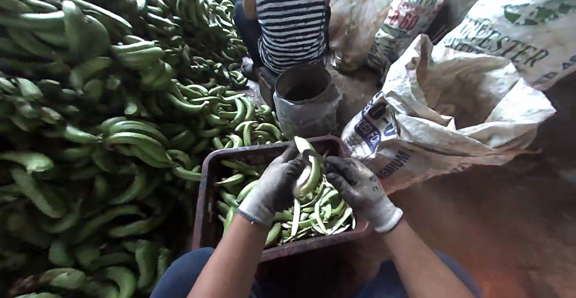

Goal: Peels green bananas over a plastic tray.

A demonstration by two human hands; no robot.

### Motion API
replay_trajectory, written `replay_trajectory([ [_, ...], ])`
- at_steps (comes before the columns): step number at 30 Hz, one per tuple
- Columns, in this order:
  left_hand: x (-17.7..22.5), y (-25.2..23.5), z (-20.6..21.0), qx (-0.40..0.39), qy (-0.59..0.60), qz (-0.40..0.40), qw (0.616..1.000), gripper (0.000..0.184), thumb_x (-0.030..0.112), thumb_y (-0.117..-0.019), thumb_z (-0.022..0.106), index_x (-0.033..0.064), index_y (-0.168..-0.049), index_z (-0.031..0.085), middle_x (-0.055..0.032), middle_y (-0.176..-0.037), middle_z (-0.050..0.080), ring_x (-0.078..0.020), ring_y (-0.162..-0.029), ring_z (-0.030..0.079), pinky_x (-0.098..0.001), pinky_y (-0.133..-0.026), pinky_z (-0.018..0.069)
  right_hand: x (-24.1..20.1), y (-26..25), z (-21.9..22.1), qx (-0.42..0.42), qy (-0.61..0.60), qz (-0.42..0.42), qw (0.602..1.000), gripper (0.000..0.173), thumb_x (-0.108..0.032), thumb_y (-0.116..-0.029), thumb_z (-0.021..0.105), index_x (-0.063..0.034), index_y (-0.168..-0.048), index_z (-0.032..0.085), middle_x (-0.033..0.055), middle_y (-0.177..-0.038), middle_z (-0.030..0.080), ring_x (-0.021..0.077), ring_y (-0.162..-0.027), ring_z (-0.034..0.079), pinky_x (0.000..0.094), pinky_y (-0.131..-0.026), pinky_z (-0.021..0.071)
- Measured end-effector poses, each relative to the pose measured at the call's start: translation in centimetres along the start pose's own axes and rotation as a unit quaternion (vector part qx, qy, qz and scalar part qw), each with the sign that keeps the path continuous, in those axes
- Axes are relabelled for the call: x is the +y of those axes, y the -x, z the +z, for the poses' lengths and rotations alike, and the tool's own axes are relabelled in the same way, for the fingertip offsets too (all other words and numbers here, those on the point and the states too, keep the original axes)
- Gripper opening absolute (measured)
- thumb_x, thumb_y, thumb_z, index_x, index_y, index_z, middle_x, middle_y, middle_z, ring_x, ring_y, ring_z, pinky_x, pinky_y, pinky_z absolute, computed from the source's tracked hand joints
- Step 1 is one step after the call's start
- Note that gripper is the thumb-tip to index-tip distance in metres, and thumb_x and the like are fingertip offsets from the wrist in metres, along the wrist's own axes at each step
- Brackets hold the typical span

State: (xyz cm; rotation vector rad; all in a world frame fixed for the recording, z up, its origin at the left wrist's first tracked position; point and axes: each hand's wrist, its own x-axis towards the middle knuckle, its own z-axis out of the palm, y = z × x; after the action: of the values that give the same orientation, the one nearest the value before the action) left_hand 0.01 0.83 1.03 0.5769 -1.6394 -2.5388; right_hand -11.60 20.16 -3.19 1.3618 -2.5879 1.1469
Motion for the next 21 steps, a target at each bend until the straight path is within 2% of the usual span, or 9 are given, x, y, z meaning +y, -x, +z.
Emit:
replay_trajectory([
  [3,-0.4,0.1,-0.3,-0.123,-0.059,-0.093,0.986,0.051,0.021,-0.1021,0.057,0.0189,-0.152,0.048,-0.012,-0.117,0.069,-0.0202,-0.094,0.07,-0.0378,-0.081,0.0604,2.7,-1.7,-0.9,-0.112,0.028,0.13,0.985,0.049,-0.059,-0.1049,0.04,-0.0313,-0.137,0.065,0.0013,-0.129,0.069,0.0208,-0.12,0.065,0.0553,-0.105,0.0496],
  [5,-0.9,0.0,0.5,-0.127,-0.057,-0.117,0.983,0.054,0.023,-0.1022,0.058,0.0199,-0.155,0.045,-0.0125,-0.118,0.068,-0.0213,-0.092,0.069,-0.0379,-0.076,0.0609,4.3,-2.4,-1.1,-0.133,0.057,0.196,0.97,0.05,-0.057,-0.1054,0.041,-0.0274,-0.137,0.065,0.0067,-0.13,0.069,0.0281,-0.123,0.063,0.0617,-0.107,0.0458],
  [7,-1.8,-0.4,0.7,-0.086,-0.019,-0.081,0.993,0.053,0.028,-0.104,0.058,0.0185,-0.154,0.044,-0.0155,-0.117,0.068,-0.0249,-0.092,0.07,-0.0411,-0.077,0.0613,4.6,-2.3,-1.4,-0.083,0.057,0.222,0.97,0.052,-0.06,-0.1018,0.047,-0.0264,-0.136,0.066,0.0068,-0.127,0.071,0.028,-0.119,0.065,0.0612,-0.104,0.0484],
  [9,-2.5,-1.4,0.3,-0.026,0.057,-0.024,0.998,0.048,0.027,-0.1054,0.056,0.0158,-0.151,0.045,-0.018,-0.111,0.068,-0.0269,-0.089,0.07,-0.0438,-0.078,0.0606,3.4,-1.9,-1.7,-0.031,0.049,0.205,0.977,0.055,-0.063,-0.0978,0.054,-0.0242,-0.135,0.065,0.0064,-0.125,0.071,0.0263,-0.115,0.067,0.06,-0.101,0.0511],
  [11,-3.0,-2.2,-0.5,0.038,0.129,0.022,0.991,0.039,0.028,-0.1062,0.054,0.0161,-0.143,0.05,-0.0126,-0.095,0.067,-0.0198,-0.075,0.066,-0.0367,-0.067,0.0586,1.9,-1.0,-1.3,0.014,0.041,0.157,0.987,0.058,-0.064,-0.0958,0.056,-0.0217,-0.134,0.066,0.0068,-0.122,0.071,0.0238,-0.11,0.068,0.0555,-0.097,0.054],
  [13,-2.6,-2.2,-0.8,0.072,0.229,0.035,0.97,0.024,0.03,-0.108,0.049,0.0112,-0.121,0.058,-0.0082,-0.08,0.063,-0.016,-0.065,0.063,-0.0321,-0.061,0.0574,0.6,0.3,-0.2,0.051,0.027,0.1,0.993,0.06,-0.064,-0.0945,0.059,-0.0178,-0.133,0.067,0.0083,-0.122,0.07,0.0222,-0.109,0.068,0.0503,-0.095,0.0562],
  [15,-1.8,-1.9,-0.7,0.085,0.329,0.025,0.94,0.031,0.032,-0.1091,0.043,0.0065,-0.1,0.06,-0.0079,-0.075,0.062,-0.016,-0.061,0.063,-0.0309,-0.058,0.0575,-0.4,1.2,0.8,0.058,0.006,0.057,0.997,0.058,-0.06,-0.0933,0.064,-0.0167,-0.132,0.068,0.0078,-0.121,0.07,0.0203,-0.109,0.068,0.0463,-0.095,0.0574],
  [18,-1.5,-1.5,-0.9,0.056,0.384,0.013,0.922,0.038,0.032,-0.11,0.036,0.0028,-0.104,0.06,-0.0127,-0.084,0.067,-0.0196,-0.069,0.068,-0.0315,-0.061,0.0596,-0.7,1.6,1.8,0.043,-0.001,0.012,0.999,0.054,-0.058,-0.0932,0.066,-0.0205,-0.132,0.069,0.0038,-0.123,0.07,0.0168,-0.114,0.066,0.0416,-0.099,0.0562],
  [21,-1.2,-1.2,-1.0,0.055,0.325,-0.027,0.944,0.038,0.032,-0.11,0.039,0.001,-0.108,0.06,-0.0142,-0.084,0.067,-0.0202,-0.069,0.068,-0.0321,-0.059,0.0591,-0.5,1.4,1.6,0.038,0.005,-0.041,0.998,0.05,-0.055,-0.0934,0.067,-0.0222,-0.131,0.07,0.0057,-0.124,0.069,0.0208,-0.117,0.064,0.0446,-0.101,0.054],
])
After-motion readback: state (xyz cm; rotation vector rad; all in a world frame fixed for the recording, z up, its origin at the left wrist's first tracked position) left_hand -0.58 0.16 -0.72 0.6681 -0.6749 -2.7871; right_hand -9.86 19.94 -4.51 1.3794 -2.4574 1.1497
